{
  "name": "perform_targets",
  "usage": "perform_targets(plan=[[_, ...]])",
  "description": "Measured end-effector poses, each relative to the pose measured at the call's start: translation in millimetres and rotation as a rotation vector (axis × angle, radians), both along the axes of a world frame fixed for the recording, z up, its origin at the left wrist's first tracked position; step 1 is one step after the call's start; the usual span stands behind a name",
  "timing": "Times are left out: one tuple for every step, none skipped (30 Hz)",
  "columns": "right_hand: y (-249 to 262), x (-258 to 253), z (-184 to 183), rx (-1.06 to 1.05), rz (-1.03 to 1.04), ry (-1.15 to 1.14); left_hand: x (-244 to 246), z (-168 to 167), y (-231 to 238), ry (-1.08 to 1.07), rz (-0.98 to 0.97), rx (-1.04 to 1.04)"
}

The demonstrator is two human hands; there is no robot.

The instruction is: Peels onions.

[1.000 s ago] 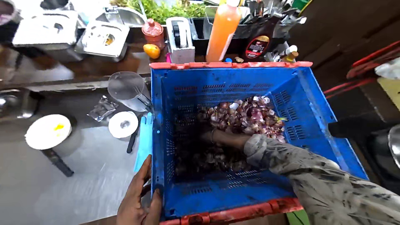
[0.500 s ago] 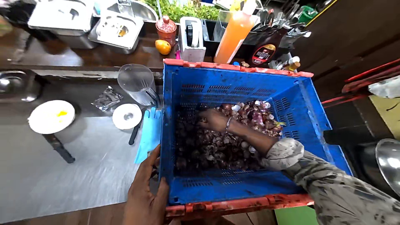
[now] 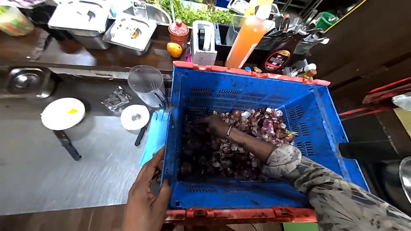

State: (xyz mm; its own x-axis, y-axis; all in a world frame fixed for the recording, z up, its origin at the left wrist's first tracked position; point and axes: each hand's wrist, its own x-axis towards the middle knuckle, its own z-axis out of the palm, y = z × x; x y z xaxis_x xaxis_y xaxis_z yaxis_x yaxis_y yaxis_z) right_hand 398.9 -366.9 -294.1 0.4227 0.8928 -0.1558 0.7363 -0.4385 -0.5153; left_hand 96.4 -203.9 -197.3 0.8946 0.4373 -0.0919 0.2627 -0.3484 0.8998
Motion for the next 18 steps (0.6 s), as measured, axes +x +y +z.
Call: perform_targets(plan=[[0,4,-2,-0.031,-0.016,-0.026,0,-1,0,-0.004,0.000,0.003],[0,4,-2,-0.119,-0.028,-0.041,0,-1,0,-0.012,-0.001,0.003],[1,1,-2,-0.245,-0.028,-0.049,0,-1,0,-0.019,-0.003,0.000],[1,-4,-6,-0.327,-0.015,-0.069,0,-1,0,-0.020,-0.003,0.000],[1,-11,-13,-0.353,0.002,-0.091,0,-1,0,-0.018,-0.004,0.002],[1,-18,-23,-0.350,0.023,-0.117,0,0,0,-0.016,-0.001,0.008],[2,-23,-32,-0.374,0.034,-0.110,0,0,0,-0.012,0.005,0.014],[5,-28,-38,-0.397,0.026,-0.090,0,-1,0,-0.009,0.009,0.017],[6,-32,-46,-0.402,0.010,-0.088,-1,-1,0,-0.011,0.014,0.019],[7,-36,-51,-0.400,-0.004,-0.097,-2,-2,0,-0.011,0.018,0.018],[8,-39,-56,-0.405,-0.009,-0.108,-2,-2,0,-0.015,0.024,0.018],[9,-43,-56,-0.408,0.004,-0.113,-2,-3,-1,-0.018,0.033,0.021],[9,-49,-51,-0.383,0.035,-0.109,-2,-3,-1,-0.020,0.041,0.025],[9,-55,-48,-0.304,0.073,-0.106,-1,-3,-3,-0.022,0.051,0.027],[9,-62,-48,-0.213,0.117,-0.084,0,-3,-5,-0.028,0.064,0.032],[16,-75,-33,-0.210,0.147,-0.021,0,-3,-7,-0.041,0.075,0.034],[35,-92,8,-0.420,0.143,0.098,-1,-3,-7,-0.070,0.087,0.023],[47,-106,33,-0.505,0.147,0.176,-2,-4,-5,-0.118,0.091,-0.017]])
